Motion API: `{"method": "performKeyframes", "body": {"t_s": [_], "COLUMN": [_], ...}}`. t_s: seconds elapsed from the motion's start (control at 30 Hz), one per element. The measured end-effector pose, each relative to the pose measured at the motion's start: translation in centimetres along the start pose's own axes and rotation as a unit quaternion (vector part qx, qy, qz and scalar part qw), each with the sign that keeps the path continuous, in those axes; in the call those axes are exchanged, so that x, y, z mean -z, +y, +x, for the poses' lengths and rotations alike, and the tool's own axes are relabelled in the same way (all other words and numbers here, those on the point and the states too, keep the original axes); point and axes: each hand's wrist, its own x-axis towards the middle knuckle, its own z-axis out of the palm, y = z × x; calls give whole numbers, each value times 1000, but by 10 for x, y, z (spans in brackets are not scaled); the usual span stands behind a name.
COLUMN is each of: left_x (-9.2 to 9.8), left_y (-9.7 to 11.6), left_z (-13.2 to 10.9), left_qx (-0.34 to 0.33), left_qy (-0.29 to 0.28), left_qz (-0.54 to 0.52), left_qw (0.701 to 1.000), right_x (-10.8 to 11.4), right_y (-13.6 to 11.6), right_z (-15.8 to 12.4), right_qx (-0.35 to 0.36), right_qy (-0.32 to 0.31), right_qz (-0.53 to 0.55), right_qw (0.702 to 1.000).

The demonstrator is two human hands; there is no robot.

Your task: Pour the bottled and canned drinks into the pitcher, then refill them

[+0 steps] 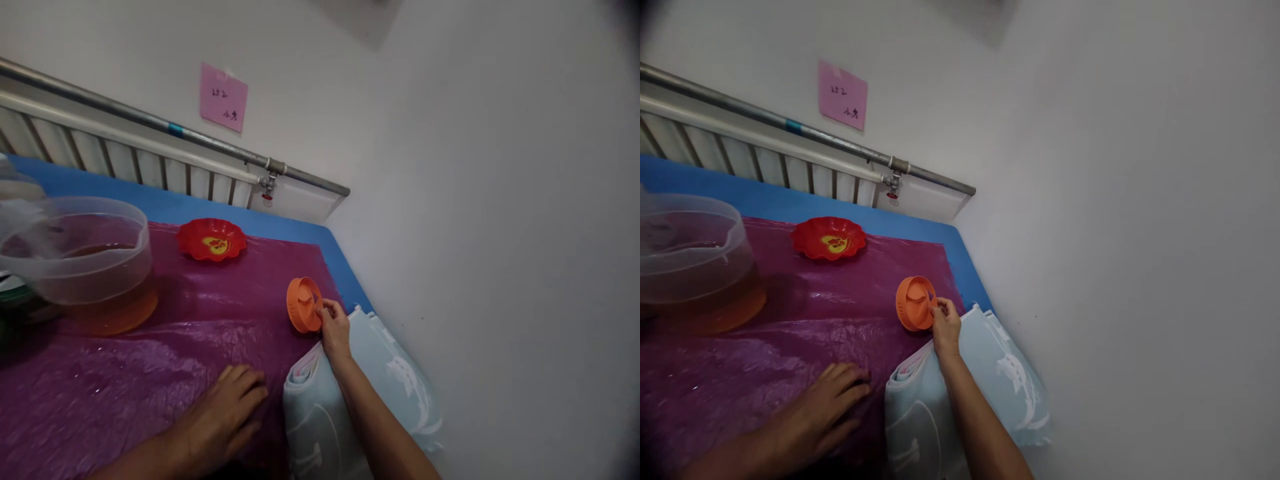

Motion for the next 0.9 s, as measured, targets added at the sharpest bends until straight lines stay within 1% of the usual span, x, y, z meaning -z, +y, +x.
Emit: {"method": "performKeyframes", "body": {"t_s": [0.07,0.1,0.13,0.17,0.23,0.3,0.33,0.4,0.5,0.63,0.73,0.8,0.9], "left_x": [7,11,13,15,16,17,17,20,27,35,39,40,38], "left_y": [2,1,-3,-8,-22,-35,-40,-44,-40,-33,-33,-34,-35], "left_z": [-7,-11,-15,-20,-33,-47,-53,-63,-72,-82,-95,-105,-120], "left_qx": [-11,-17,-21,-19,5,42,55,60,65,115,151,166,188], "left_qy": [-29,-32,-20,2,63,117,131,140,143,167,177,178,162], "left_qz": [-31,-34,-23,3,92,193,234,284,291,275,290,304,303], "left_qw": [999,999,999,1000,994,973,962,947,944,940,928,921,920], "right_x": [0,-1,-1,-1,-2,-2,-3,-3,-3,-3,-3,-2,-2], "right_y": [-2,-3,-3,-3,-1,1,2,4,5,4,1,-2,-6], "right_z": [-1,-2,-2,-2,-2,-1,-1,0,0,-2,-4,-5,-7], "right_qx": [-2,-4,-5,-6,-8,-9,-8,-4,4,7,6,4,-1], "right_qy": [3,4,4,4,4,3,3,4,6,10,14,13,12], "right_qz": [-6,-9,-11,-13,-14,-15,-16,-21,-31,-38,-35,-30,-18], "right_qw": [1000,1000,1000,1000,1000,1000,1000,1000,1000,999,999,999,1000]}}
